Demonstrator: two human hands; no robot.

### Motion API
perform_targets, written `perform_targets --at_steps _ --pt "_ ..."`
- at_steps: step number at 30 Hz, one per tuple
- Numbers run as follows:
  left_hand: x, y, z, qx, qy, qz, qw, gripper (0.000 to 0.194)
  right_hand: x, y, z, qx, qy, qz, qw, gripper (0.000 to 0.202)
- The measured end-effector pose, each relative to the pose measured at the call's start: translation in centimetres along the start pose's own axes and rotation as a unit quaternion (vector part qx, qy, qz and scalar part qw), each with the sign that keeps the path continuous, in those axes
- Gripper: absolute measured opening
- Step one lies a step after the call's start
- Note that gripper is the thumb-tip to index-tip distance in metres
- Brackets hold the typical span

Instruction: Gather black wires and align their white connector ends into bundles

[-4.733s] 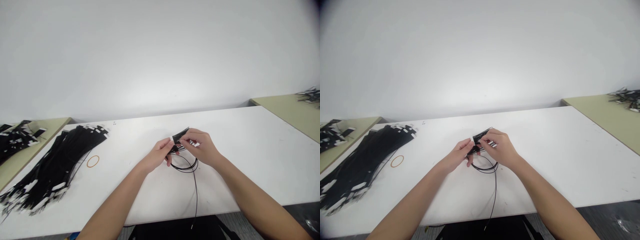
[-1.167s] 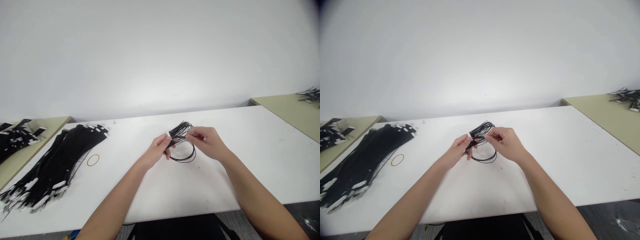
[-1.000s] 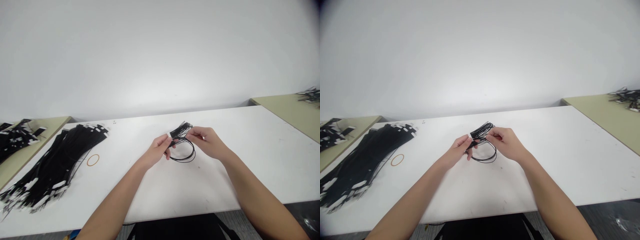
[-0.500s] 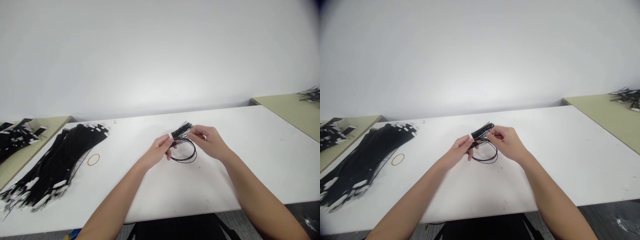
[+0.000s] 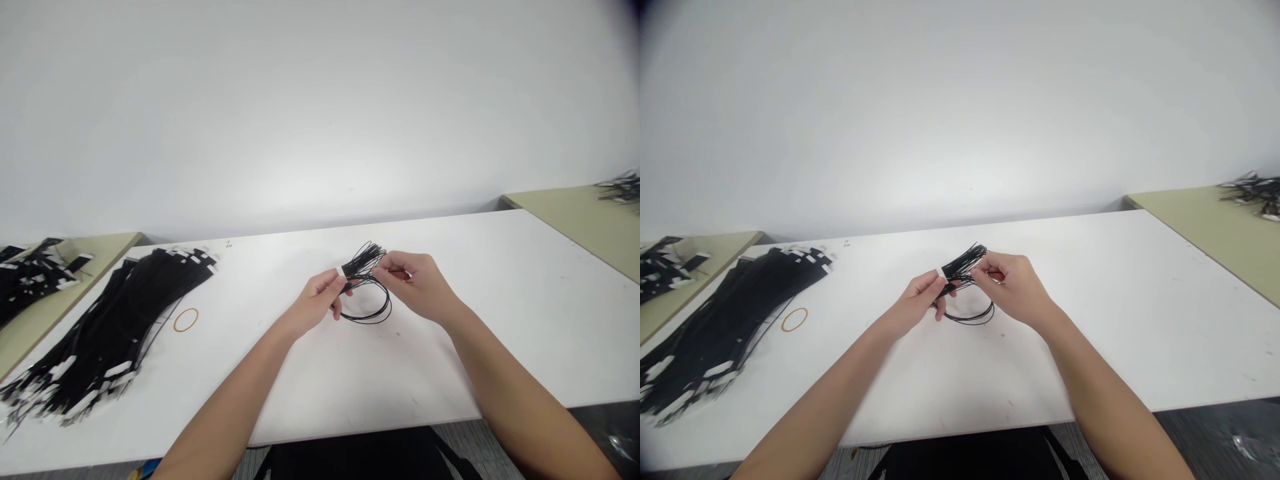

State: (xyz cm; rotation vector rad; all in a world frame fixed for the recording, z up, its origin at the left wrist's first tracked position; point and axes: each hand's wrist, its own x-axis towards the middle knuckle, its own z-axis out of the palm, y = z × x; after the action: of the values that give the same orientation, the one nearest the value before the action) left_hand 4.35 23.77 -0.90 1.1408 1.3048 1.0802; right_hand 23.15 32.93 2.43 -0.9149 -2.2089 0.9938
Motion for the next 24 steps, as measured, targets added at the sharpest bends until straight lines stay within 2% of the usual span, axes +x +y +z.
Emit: perform_targets --at_steps 7,13,18,24 --pt "0.08 -0.22 -0.03 0.022 0.006 0.008 1.000 0.043 0.00 -0.08 -0.07 0.017 -0.011 -0.006 1.000 0.022" --pt "-0.04 -0.26 0.09 0.066 0.008 0.008 0.998 0.041 0.21 0.00 -0.38 0.074 -0.059 0.060 0.994 0.029" --pt "-0.14 -0.22 0.28 0.054 0.002 0.004 0.999 0.041 0.49 0.27 0.08 0.129 -0.056 0.119 0.983 0.028" --pt "-0.11 -0.24 0.35 0.069 0.008 0.006 0.998 0.042 0.61 0.48 0.46 0.212 -0.085 0.140 0.963 0.026"
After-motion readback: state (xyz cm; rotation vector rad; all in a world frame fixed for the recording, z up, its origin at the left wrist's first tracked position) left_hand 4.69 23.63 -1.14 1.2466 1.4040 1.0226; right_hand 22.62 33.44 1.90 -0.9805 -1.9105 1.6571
